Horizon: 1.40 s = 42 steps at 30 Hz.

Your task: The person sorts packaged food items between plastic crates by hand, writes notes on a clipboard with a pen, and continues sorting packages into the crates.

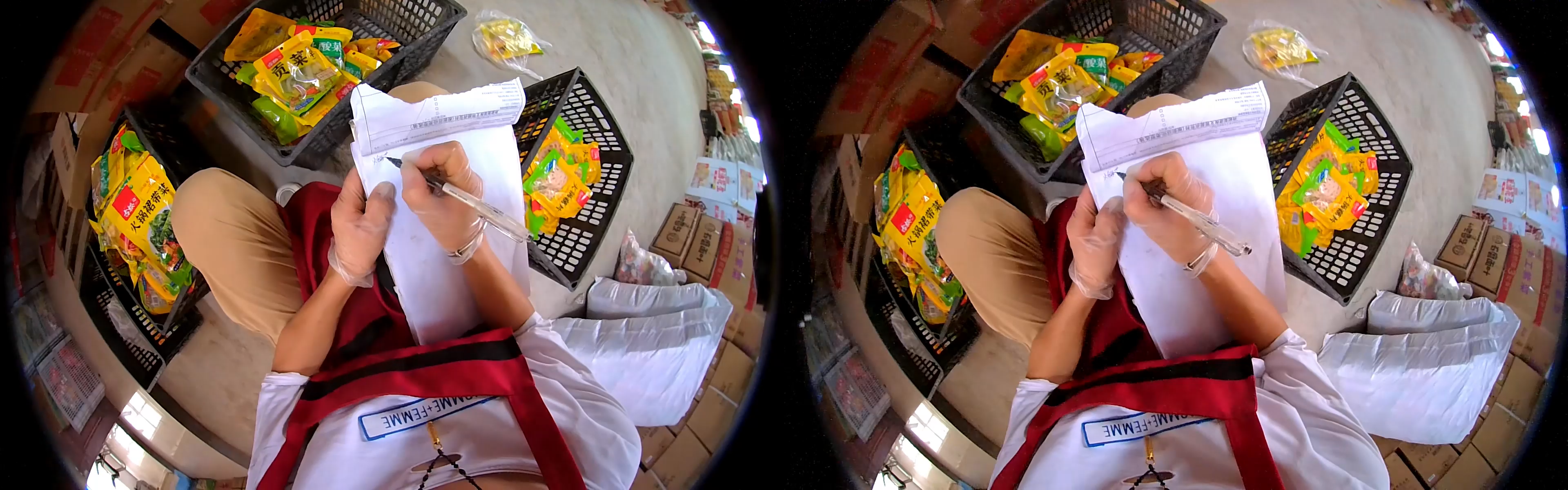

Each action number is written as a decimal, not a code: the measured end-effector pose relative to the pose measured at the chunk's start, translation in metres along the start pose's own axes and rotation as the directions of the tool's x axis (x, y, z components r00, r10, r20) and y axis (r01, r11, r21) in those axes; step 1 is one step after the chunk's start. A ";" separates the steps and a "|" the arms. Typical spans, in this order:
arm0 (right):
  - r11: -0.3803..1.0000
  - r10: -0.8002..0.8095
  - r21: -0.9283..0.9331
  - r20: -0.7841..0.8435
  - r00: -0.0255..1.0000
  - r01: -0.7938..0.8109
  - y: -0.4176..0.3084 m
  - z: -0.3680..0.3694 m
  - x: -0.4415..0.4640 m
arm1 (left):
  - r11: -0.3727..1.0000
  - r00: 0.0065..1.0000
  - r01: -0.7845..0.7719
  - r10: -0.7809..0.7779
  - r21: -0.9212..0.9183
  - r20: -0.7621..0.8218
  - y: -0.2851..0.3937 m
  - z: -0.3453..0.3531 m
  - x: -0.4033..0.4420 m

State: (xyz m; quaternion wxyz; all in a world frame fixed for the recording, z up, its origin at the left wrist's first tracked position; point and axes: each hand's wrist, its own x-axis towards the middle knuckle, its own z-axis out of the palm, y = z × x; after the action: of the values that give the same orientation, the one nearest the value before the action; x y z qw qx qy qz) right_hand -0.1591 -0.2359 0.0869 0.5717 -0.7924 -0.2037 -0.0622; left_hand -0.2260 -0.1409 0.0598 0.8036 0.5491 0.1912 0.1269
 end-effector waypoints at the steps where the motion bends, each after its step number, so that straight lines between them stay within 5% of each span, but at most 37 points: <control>1: 0.999 0.030 0.035 -0.002 1.000 -0.030 0.000 0.000 0.000 | 1.000 1.000 0.003 -0.003 0.003 0.001 0.001 -0.001 0.000; 24: 1.000 0.016 -0.015 -0.013 1.000 -0.016 0.000 0.002 0.001 | 1.000 1.000 0.016 -0.016 0.000 0.000 0.003 0.000 0.001; 26: 0.987 0.102 0.122 0.038 0.994 -0.106 0.000 0.001 0.001 | 0.998 0.999 0.053 -0.053 0.026 0.003 0.004 -0.001 0.001; 39: 0.985 0.092 0.142 0.015 0.996 -0.094 0.003 0.001 0.001 | 0.999 0.999 0.038 -0.039 -0.020 -0.006 0.003 0.000 0.002; 42: 1.000 0.013 0.001 0.018 1.000 -0.013 0.000 0.001 0.002 | 1.000 0.999 0.022 -0.022 -0.008 -0.023 0.002 0.001 0.001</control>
State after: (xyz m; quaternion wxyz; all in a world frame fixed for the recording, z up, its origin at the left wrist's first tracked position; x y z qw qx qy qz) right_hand -0.1570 -0.2349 0.0872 0.5707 -0.7939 -0.2036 -0.0510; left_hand -0.2249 -0.1409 0.0615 0.8049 0.5422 0.2060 0.1254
